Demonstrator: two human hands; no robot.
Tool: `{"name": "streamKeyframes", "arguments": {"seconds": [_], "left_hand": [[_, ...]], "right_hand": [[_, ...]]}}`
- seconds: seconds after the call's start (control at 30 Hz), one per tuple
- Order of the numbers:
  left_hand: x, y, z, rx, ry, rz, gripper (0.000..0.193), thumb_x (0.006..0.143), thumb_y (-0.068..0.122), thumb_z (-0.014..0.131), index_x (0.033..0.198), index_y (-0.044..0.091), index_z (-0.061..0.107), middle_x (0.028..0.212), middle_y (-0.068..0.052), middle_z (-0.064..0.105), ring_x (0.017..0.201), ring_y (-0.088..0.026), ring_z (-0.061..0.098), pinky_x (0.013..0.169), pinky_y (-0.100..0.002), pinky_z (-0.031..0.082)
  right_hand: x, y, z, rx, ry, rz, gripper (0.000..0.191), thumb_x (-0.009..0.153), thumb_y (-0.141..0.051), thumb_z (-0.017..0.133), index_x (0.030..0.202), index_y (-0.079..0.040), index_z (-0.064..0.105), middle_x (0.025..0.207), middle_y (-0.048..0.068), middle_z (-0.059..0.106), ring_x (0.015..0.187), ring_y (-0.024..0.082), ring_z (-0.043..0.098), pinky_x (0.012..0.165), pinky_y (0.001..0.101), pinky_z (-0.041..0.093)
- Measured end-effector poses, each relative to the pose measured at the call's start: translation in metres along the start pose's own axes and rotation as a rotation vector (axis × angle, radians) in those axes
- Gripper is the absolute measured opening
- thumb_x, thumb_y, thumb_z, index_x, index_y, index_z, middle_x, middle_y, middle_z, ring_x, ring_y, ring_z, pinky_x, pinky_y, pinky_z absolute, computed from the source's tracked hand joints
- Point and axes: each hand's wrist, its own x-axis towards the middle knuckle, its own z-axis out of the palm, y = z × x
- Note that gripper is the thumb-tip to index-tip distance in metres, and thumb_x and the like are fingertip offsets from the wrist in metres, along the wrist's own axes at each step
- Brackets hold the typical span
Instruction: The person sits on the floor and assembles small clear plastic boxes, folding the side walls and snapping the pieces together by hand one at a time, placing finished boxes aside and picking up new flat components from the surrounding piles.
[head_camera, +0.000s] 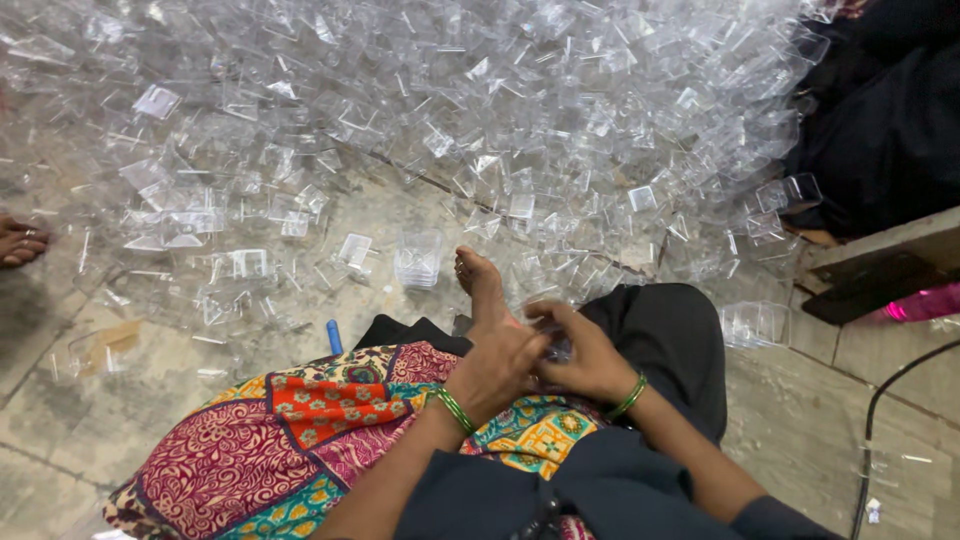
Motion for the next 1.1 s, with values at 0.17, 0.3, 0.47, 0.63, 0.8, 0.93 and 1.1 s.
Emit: {"name": "streamKeyframes", "arguments": {"seconds": [0.17,0.3,0.47,0.63,0.8,0.93,1.1], "left_hand": [[-0.006,0.004,-0.023,-0.096,0.308,0.086,0.108,0.065,0.037,0.088,0.149,0.005,0.029,0.145,-0.024,0.04,0.132,-0.048,0.049,0.108,-0.051,0.045],[-0.003,0.001,-0.029,-0.161,0.228,-0.163,0.105,0.07,0.034,0.089,0.151,0.003,0.029,0.148,-0.025,0.039,0.124,-0.046,0.053,0.103,-0.05,0.047],[-0.009,-0.013,-0.015,-0.149,0.154,-0.231,0.101,0.07,0.029,0.089,0.15,0.005,0.031,0.146,-0.026,0.04,0.119,-0.048,0.055,0.097,-0.052,0.048],[-0.019,-0.022,-0.003,-0.198,0.047,-0.32,0.09,0.075,0.029,0.087,0.147,0.009,0.038,0.132,-0.024,0.054,0.107,-0.046,0.06,0.088,-0.052,0.05],[-0.022,-0.025,-0.003,-0.195,0.068,-0.279,0.082,0.075,0.026,0.086,0.142,0.007,0.043,0.122,-0.021,0.06,0.106,-0.042,0.062,0.086,-0.05,0.051],[-0.023,-0.024,-0.003,-0.206,0.062,-0.284,0.077,0.076,0.024,0.084,0.139,0.006,0.045,0.121,-0.018,0.062,0.107,-0.039,0.063,0.087,-0.048,0.052],[-0.021,-0.027,0.0,-0.188,0.038,-0.299,0.076,0.076,0.023,0.084,0.138,0.004,0.045,0.12,-0.019,0.061,0.105,-0.039,0.063,0.086,-0.049,0.052]], "right_hand": [[-0.02,0.033,-0.037,0.166,0.194,0.25,0.065,0.08,-0.017,0.083,0.138,-0.006,0.055,0.114,0.011,0.07,0.101,0.02,0.069,0.088,0.0352,0.058],[-0.055,0.074,-0.136,-0.128,0.746,0.189,0.061,0.089,-0.002,0.073,0.148,-0.007,0.055,0.122,0.004,0.06,0.106,0.014,0.062,0.092,0.0314,0.054],[-0.128,0.096,-0.216,0.097,1.139,0.115,0.042,0.107,-0.007,0.076,0.146,-0.006,0.06,0.127,0.0,0.063,0.109,0.01,0.061,0.096,0.0254,0.055],[-0.133,0.112,-0.217,-0.033,1.232,0.144,0.04,0.105,-0.012,0.081,0.14,-0.006,0.063,0.125,0.001,0.063,0.109,0.012,0.062,0.093,0.0282,0.054],[-0.115,0.111,-0.187,-0.931,1.083,0.376,0.054,0.095,-0.029,0.089,0.14,-0.011,0.066,0.12,0.014,0.063,0.113,0.033,0.061,0.101,0.0475,0.051],[-0.098,0.108,-0.152,-0.895,0.946,0.555,0.067,0.088,-0.039,0.085,0.145,-0.013,0.063,0.127,0.021,0.057,0.116,0.039,0.057,0.098,0.0521,0.046],[-0.088,0.074,-0.153,-1.332,1.018,0.393,0.079,0.082,-0.047,0.092,0.14,-0.005,0.058,0.13,0.022,0.056,0.123,0.042,0.051,0.099,0.0536,0.043]]}}
